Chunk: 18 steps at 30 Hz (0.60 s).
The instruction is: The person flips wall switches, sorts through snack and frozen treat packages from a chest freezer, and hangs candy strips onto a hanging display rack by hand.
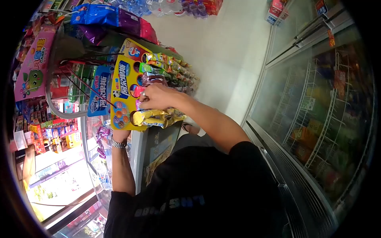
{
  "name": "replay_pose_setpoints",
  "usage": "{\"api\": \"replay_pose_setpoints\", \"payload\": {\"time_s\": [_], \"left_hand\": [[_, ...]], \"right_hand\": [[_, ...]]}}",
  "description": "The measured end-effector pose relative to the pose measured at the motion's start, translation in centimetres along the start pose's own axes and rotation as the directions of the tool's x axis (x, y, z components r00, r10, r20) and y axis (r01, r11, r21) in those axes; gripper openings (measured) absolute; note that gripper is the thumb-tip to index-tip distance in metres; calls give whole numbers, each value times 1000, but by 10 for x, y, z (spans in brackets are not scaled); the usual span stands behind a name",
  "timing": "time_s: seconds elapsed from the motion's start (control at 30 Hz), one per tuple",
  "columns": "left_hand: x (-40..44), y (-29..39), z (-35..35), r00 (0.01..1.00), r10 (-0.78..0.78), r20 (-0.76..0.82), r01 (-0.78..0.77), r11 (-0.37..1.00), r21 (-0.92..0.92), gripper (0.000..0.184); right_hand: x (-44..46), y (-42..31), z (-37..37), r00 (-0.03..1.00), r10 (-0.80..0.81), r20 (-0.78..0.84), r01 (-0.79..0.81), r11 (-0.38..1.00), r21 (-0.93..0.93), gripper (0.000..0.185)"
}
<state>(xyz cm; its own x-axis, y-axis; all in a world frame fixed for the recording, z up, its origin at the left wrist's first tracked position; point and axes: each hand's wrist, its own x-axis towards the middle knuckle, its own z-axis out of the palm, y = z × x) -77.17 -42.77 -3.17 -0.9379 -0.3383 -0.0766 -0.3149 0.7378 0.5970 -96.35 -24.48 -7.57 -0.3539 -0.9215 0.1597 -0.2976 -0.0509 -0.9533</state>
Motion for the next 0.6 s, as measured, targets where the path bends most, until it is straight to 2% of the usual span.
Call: {"api": "replay_pose_setpoints", "payload": {"time_s": [0.03,0.1,0.13,0.17,0.23,0.27,0.33,0.37,0.43,0.47,0.5,0.53,0.57,0.6], "left_hand": [[0,-3,1,1000,0,8,0,1000,-5,36],[0,-8,-1,999,-50,22,51,997,-64,37],[0,1,-1,998,-60,11,60,992,-113,38],[-1,-1,0,998,-59,3,59,992,-109,38],[-2,-13,2,1000,-17,-2,17,1000,-5,39],[0,-17,6,999,1,-43,-7,991,-137,41],[0,-20,4,1000,-22,-15,21,996,-85,42],[-1,-21,3,999,-45,29,46,998,-33,42],[2,-12,2,997,-53,62,56,997,-56,43],[3,-5,1,997,-5,78,7,1000,-29,40],[5,2,1,994,44,96,-44,999,-2,38],[6,2,6,999,1,44,3,995,-101,39],[6,4,7,999,4,37,-1,995,-95,39],[7,10,4,999,27,44,-24,998,-58,37]], "right_hand": [[4,-2,-1,1000,9,-2,-9,1000,1,29],[12,-9,-1,997,-39,-61,26,979,-202,26],[12,-23,-8,998,65,6,-62,969,-238,27],[14,-17,-4,998,57,8,-53,969,-239,27],[15,6,8,986,-128,-105,117,988,-101,24],[10,16,12,985,-139,-98,129,986,-106,24],[-6,25,23,988,45,-145,-13,976,219,21],[-5,28,27,990,40,-134,-10,976,219,21],[-2,21,29,965,210,-157,-174,961,214,17],[2,17,30,953,271,-139,-243,952,188,18],[7,1,25,954,265,-140,-237,953,187,18],[12,-15,20,945,295,-144,-280,953,117,21],[16,-23,18,934,323,-152,-320,946,46,24],[24,-8,29,945,244,-218,-264,962,-69,30]]}}
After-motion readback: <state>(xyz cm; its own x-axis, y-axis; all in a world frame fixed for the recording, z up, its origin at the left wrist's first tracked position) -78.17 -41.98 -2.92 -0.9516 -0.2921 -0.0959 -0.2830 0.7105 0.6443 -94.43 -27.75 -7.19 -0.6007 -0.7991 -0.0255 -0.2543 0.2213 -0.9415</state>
